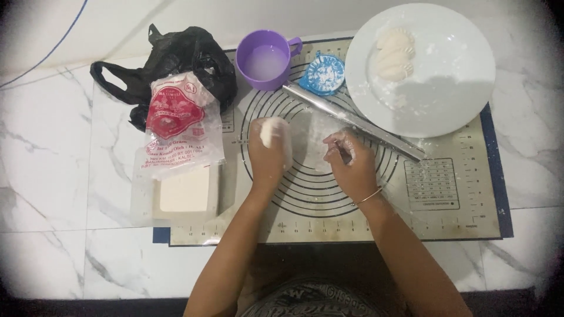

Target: Kneading and shaping a small ball of dough on a silicone mat

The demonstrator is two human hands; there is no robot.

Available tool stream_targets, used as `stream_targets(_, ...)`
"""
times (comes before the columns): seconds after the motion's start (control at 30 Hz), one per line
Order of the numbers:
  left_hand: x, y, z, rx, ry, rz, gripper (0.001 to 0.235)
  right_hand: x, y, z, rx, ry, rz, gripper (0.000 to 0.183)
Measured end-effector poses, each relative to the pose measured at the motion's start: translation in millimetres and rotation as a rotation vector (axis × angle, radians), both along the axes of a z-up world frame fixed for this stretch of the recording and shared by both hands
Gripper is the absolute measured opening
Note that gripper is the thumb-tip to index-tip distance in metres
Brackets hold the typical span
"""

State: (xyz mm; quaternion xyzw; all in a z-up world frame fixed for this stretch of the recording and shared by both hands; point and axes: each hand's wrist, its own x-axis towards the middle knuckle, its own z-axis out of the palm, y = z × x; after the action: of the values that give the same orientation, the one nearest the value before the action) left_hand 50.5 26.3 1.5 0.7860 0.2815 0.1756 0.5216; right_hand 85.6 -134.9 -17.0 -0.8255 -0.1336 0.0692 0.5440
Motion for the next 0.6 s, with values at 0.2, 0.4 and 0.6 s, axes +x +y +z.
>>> stream_targets(0.2, 3.5, -13.2, 30.4, -0.233, 0.004, 0.037, 0.045, -0.4, 0.1, 2.1, 0.006, 0.005, -0.017, 0.017)
stream_targets(0.4, -7.3, -2.5, -7.1, 0.010, -0.229, -0.100, 0.046, 0.4, -0.4, -0.8, -0.003, -0.025, -0.011, 0.017)
stream_targets(0.6, 7.1, 1.9, -16.9, 0.122, -0.390, -0.094, 0.019, -1.3, 1.0, 2.9, -0.010, -0.003, -0.014, 0.019)
